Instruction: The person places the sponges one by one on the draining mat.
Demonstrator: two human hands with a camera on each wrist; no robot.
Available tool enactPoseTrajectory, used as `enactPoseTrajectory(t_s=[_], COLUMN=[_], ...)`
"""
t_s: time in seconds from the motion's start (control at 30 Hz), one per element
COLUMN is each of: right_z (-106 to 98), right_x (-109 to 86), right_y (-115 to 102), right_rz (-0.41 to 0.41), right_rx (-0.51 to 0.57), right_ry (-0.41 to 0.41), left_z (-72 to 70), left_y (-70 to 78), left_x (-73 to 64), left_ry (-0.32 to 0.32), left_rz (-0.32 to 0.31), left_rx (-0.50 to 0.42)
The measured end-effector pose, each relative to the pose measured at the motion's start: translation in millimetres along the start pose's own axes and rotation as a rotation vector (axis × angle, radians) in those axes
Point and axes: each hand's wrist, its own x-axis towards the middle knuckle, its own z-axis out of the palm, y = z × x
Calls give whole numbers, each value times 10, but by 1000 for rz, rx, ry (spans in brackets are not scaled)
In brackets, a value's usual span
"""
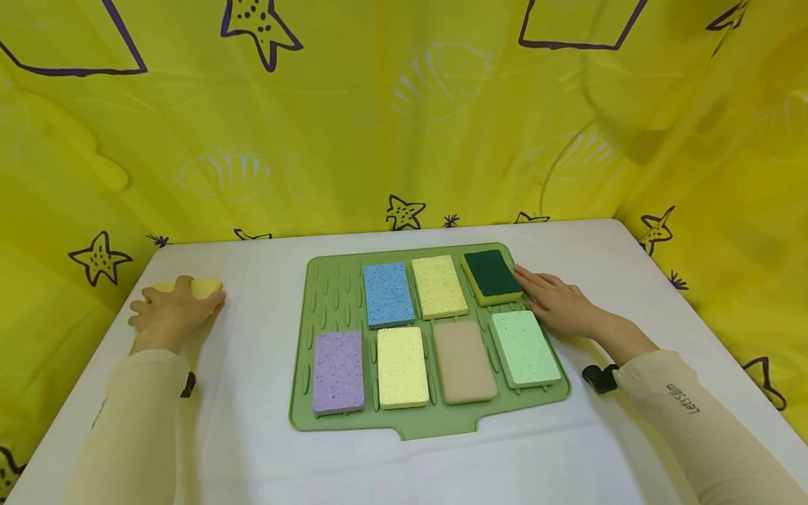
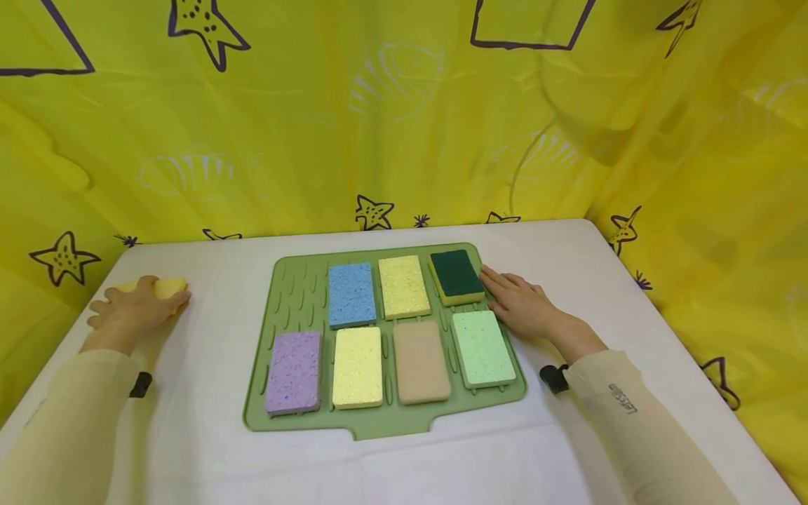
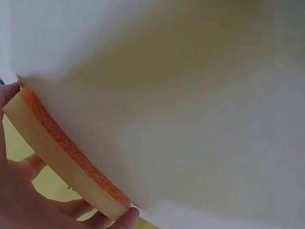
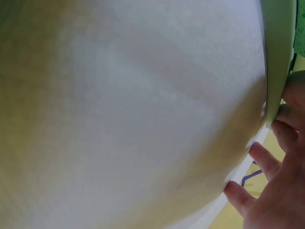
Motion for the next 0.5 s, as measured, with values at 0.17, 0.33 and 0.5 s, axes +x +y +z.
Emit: enactPoseTrajectory(t_s=[0.17, 0.33, 0.5], right_z=[4, 7, 6], right_x=[1, 1, -3], right_y=[12, 13, 17], right_rz=[4, 2, 4], right_rx=[0, -1, -2], right_ry=[-4, -4, -4], left_z=[19, 28, 19], left_y=[-14, -42, -72], left_x=[3, 11, 19], left_ry=[18, 42, 92], left_rz=[9, 27, 56], left_rx=[-1, 2, 10])
